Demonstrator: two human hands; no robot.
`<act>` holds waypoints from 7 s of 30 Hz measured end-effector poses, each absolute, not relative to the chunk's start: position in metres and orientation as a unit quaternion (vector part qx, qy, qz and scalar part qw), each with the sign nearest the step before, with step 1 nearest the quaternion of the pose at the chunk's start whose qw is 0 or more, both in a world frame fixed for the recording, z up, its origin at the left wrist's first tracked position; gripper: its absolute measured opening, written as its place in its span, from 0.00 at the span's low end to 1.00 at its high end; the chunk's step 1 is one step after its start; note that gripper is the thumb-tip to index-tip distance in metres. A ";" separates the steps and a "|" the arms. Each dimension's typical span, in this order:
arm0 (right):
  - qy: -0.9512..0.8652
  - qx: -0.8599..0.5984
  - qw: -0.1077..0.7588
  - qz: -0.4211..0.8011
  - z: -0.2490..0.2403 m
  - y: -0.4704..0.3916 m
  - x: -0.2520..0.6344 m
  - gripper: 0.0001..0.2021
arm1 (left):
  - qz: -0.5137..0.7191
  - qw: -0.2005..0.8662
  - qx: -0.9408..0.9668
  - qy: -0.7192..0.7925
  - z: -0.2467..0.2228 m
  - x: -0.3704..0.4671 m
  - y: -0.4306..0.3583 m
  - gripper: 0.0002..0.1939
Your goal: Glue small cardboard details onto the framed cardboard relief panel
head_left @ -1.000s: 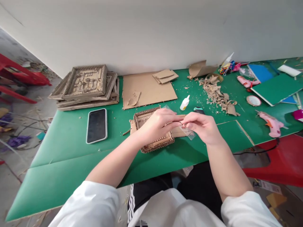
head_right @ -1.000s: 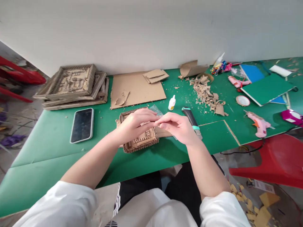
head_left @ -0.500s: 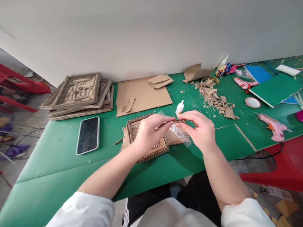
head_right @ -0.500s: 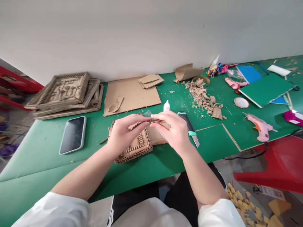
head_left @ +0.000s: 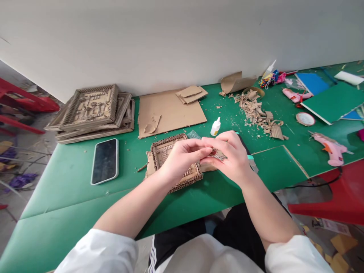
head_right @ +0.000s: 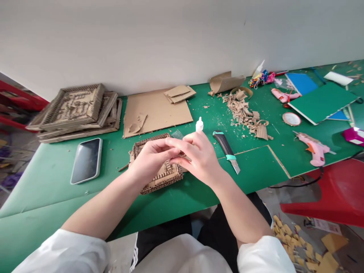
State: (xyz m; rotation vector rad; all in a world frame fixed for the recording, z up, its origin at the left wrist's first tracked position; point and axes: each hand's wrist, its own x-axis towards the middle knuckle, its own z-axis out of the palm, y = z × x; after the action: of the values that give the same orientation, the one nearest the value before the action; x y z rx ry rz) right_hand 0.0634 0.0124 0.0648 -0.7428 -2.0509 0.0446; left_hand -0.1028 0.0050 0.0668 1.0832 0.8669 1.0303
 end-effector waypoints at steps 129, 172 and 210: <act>-0.796 -0.349 0.490 0.060 0.060 0.012 0.077 0.08 | 0.447 0.669 0.477 0.354 0.071 -0.107 0.008 0.09; -0.802 -0.335 0.471 0.150 0.062 0.011 0.070 0.08 | 0.426 0.642 0.528 0.357 0.072 -0.112 0.007 0.05; -0.678 -0.354 0.551 0.335 0.050 0.026 0.081 0.29 | 0.448 0.490 0.564 0.491 0.079 -0.136 0.023 0.14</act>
State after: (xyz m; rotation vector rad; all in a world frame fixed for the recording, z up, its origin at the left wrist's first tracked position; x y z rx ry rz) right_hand 0.0815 0.0260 0.0499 -0.8367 -1.6047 0.7926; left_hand -0.1364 0.0228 0.0795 1.3712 1.1935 1.0875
